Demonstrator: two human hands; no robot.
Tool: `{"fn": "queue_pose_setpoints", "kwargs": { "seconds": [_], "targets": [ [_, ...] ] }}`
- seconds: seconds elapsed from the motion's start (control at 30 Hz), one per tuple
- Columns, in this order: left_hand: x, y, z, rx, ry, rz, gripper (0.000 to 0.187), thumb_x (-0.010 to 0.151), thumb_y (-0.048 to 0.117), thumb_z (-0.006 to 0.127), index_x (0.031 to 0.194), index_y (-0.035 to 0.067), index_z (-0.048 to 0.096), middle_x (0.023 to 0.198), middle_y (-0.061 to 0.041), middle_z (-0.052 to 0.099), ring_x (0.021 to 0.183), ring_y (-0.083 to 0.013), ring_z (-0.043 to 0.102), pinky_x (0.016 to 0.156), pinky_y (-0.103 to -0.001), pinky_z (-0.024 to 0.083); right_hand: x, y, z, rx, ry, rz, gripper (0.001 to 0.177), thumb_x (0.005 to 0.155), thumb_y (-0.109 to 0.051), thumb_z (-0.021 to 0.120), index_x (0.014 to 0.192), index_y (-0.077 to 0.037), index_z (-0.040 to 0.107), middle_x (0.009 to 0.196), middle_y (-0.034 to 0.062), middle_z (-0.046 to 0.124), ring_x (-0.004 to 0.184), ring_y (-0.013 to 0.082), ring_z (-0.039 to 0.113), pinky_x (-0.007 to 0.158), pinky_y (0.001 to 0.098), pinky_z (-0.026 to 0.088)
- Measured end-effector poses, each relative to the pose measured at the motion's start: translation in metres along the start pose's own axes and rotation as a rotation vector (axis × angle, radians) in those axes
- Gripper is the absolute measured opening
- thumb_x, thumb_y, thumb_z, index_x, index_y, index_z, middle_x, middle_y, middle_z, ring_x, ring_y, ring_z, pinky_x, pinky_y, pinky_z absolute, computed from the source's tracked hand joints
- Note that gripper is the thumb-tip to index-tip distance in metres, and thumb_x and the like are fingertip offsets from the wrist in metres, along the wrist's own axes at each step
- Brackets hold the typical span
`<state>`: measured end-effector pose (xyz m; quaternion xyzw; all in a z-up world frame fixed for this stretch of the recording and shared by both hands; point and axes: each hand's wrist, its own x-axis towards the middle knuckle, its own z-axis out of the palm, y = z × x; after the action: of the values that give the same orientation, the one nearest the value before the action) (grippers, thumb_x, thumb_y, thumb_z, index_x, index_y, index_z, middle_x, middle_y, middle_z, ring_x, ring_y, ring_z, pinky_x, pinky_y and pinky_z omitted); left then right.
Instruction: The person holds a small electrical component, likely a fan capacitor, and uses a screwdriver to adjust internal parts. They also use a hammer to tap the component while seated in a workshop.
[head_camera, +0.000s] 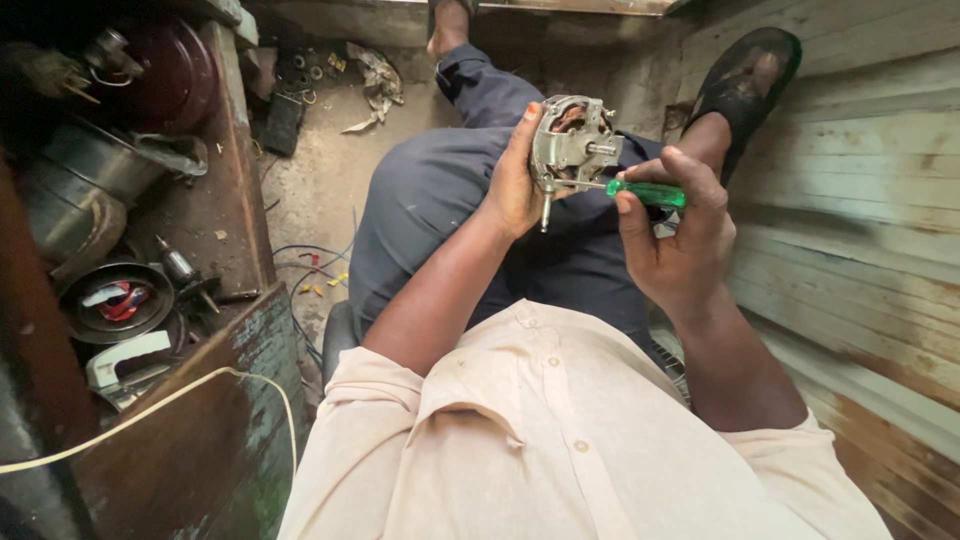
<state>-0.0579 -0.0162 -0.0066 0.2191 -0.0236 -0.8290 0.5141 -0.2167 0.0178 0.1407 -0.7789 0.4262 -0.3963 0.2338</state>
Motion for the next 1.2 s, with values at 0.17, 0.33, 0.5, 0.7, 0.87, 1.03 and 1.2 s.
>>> {"fn": "queue_pose_setpoints", "kwargs": {
  "seconds": [0.17,0.33,0.5,0.7,0.87,1.03,1.2],
  "targets": [
    [-0.003,-0.002,-0.005,0.02,-0.055,0.036,0.062,0.11,0.061,0.045,0.136,0.008,0.063,0.116,-0.01,0.073,0.093,-0.0192,0.072,0.064,-0.029,0.053,-0.004,0.004,0.006,0.024,-0.009,0.012,0.051,0.109,0.003,0.07,0.15,-0.004,0.039,0.115,0.0172,0.069,0.101,0.0225,0.074,0.088,0.0303,0.061],
    [0.003,-0.006,-0.012,0.011,-0.078,0.022,0.062,0.109,0.061,0.043,0.136,0.009,0.064,0.116,-0.01,0.073,0.095,-0.02,0.071,0.068,-0.03,0.053,-0.003,0.007,0.006,-0.015,-0.014,0.0,0.05,0.109,0.002,0.07,0.148,-0.004,0.04,0.116,0.0173,0.07,0.1,0.0226,0.074,0.087,0.0302,0.061],
    [-0.001,0.0,-0.002,-0.031,-0.023,-0.05,0.061,0.105,0.059,0.04,0.136,0.011,0.061,0.128,-0.011,0.07,0.114,-0.0265,0.07,0.099,-0.044,0.058,0.011,-0.006,0.006,-0.254,0.04,-0.095,0.049,0.102,-0.006,0.072,0.141,-0.006,0.042,0.109,0.013,0.07,0.099,0.0268,0.073,0.091,0.0392,0.059],
    [0.001,0.001,-0.008,0.002,0.041,-0.045,0.063,0.104,0.061,0.041,0.136,0.011,0.061,0.128,-0.011,0.069,0.114,-0.0257,0.069,0.094,-0.042,0.057,0.016,-0.005,0.005,-0.06,-0.007,-0.032,0.049,0.099,-0.002,0.073,0.139,-0.004,0.046,0.112,0.0151,0.071,0.101,0.0279,0.075,0.087,0.0364,0.061],
    [0.001,-0.001,-0.012,0.019,0.064,-0.032,0.062,0.104,0.061,0.041,0.134,0.011,0.062,0.126,-0.011,0.07,0.111,-0.026,0.069,0.09,-0.043,0.059,0.017,-0.007,0.002,-0.013,-0.065,-0.038,0.045,0.098,0.0,0.074,0.136,-0.005,0.049,0.112,0.0142,0.071,0.102,0.0299,0.074,0.087,0.0359,0.061],
    [-0.005,-0.002,-0.012,0.014,0.018,0.006,0.06,0.106,0.059,0.042,0.136,0.011,0.061,0.127,-0.01,0.069,0.113,-0.0251,0.068,0.095,-0.041,0.059,0.019,-0.014,0.003,-0.045,-0.077,-0.068,0.042,0.099,-0.002,0.075,0.131,-0.006,0.05,0.114,0.0154,0.07,0.103,0.0308,0.074,0.088,0.0369,0.06],
    [0.001,0.0,-0.008,0.027,0.048,-0.018,0.061,0.104,0.06,0.041,0.135,0.012,0.061,0.125,-0.009,0.07,0.111,-0.0244,0.069,0.091,-0.041,0.059,0.026,-0.019,-0.006,-0.112,-0.059,-0.082,0.036,0.094,-0.008,0.078,0.123,-0.004,0.057,0.106,0.0154,0.071,0.096,0.0323,0.073,0.083,0.0389,0.059]
  ]
}}
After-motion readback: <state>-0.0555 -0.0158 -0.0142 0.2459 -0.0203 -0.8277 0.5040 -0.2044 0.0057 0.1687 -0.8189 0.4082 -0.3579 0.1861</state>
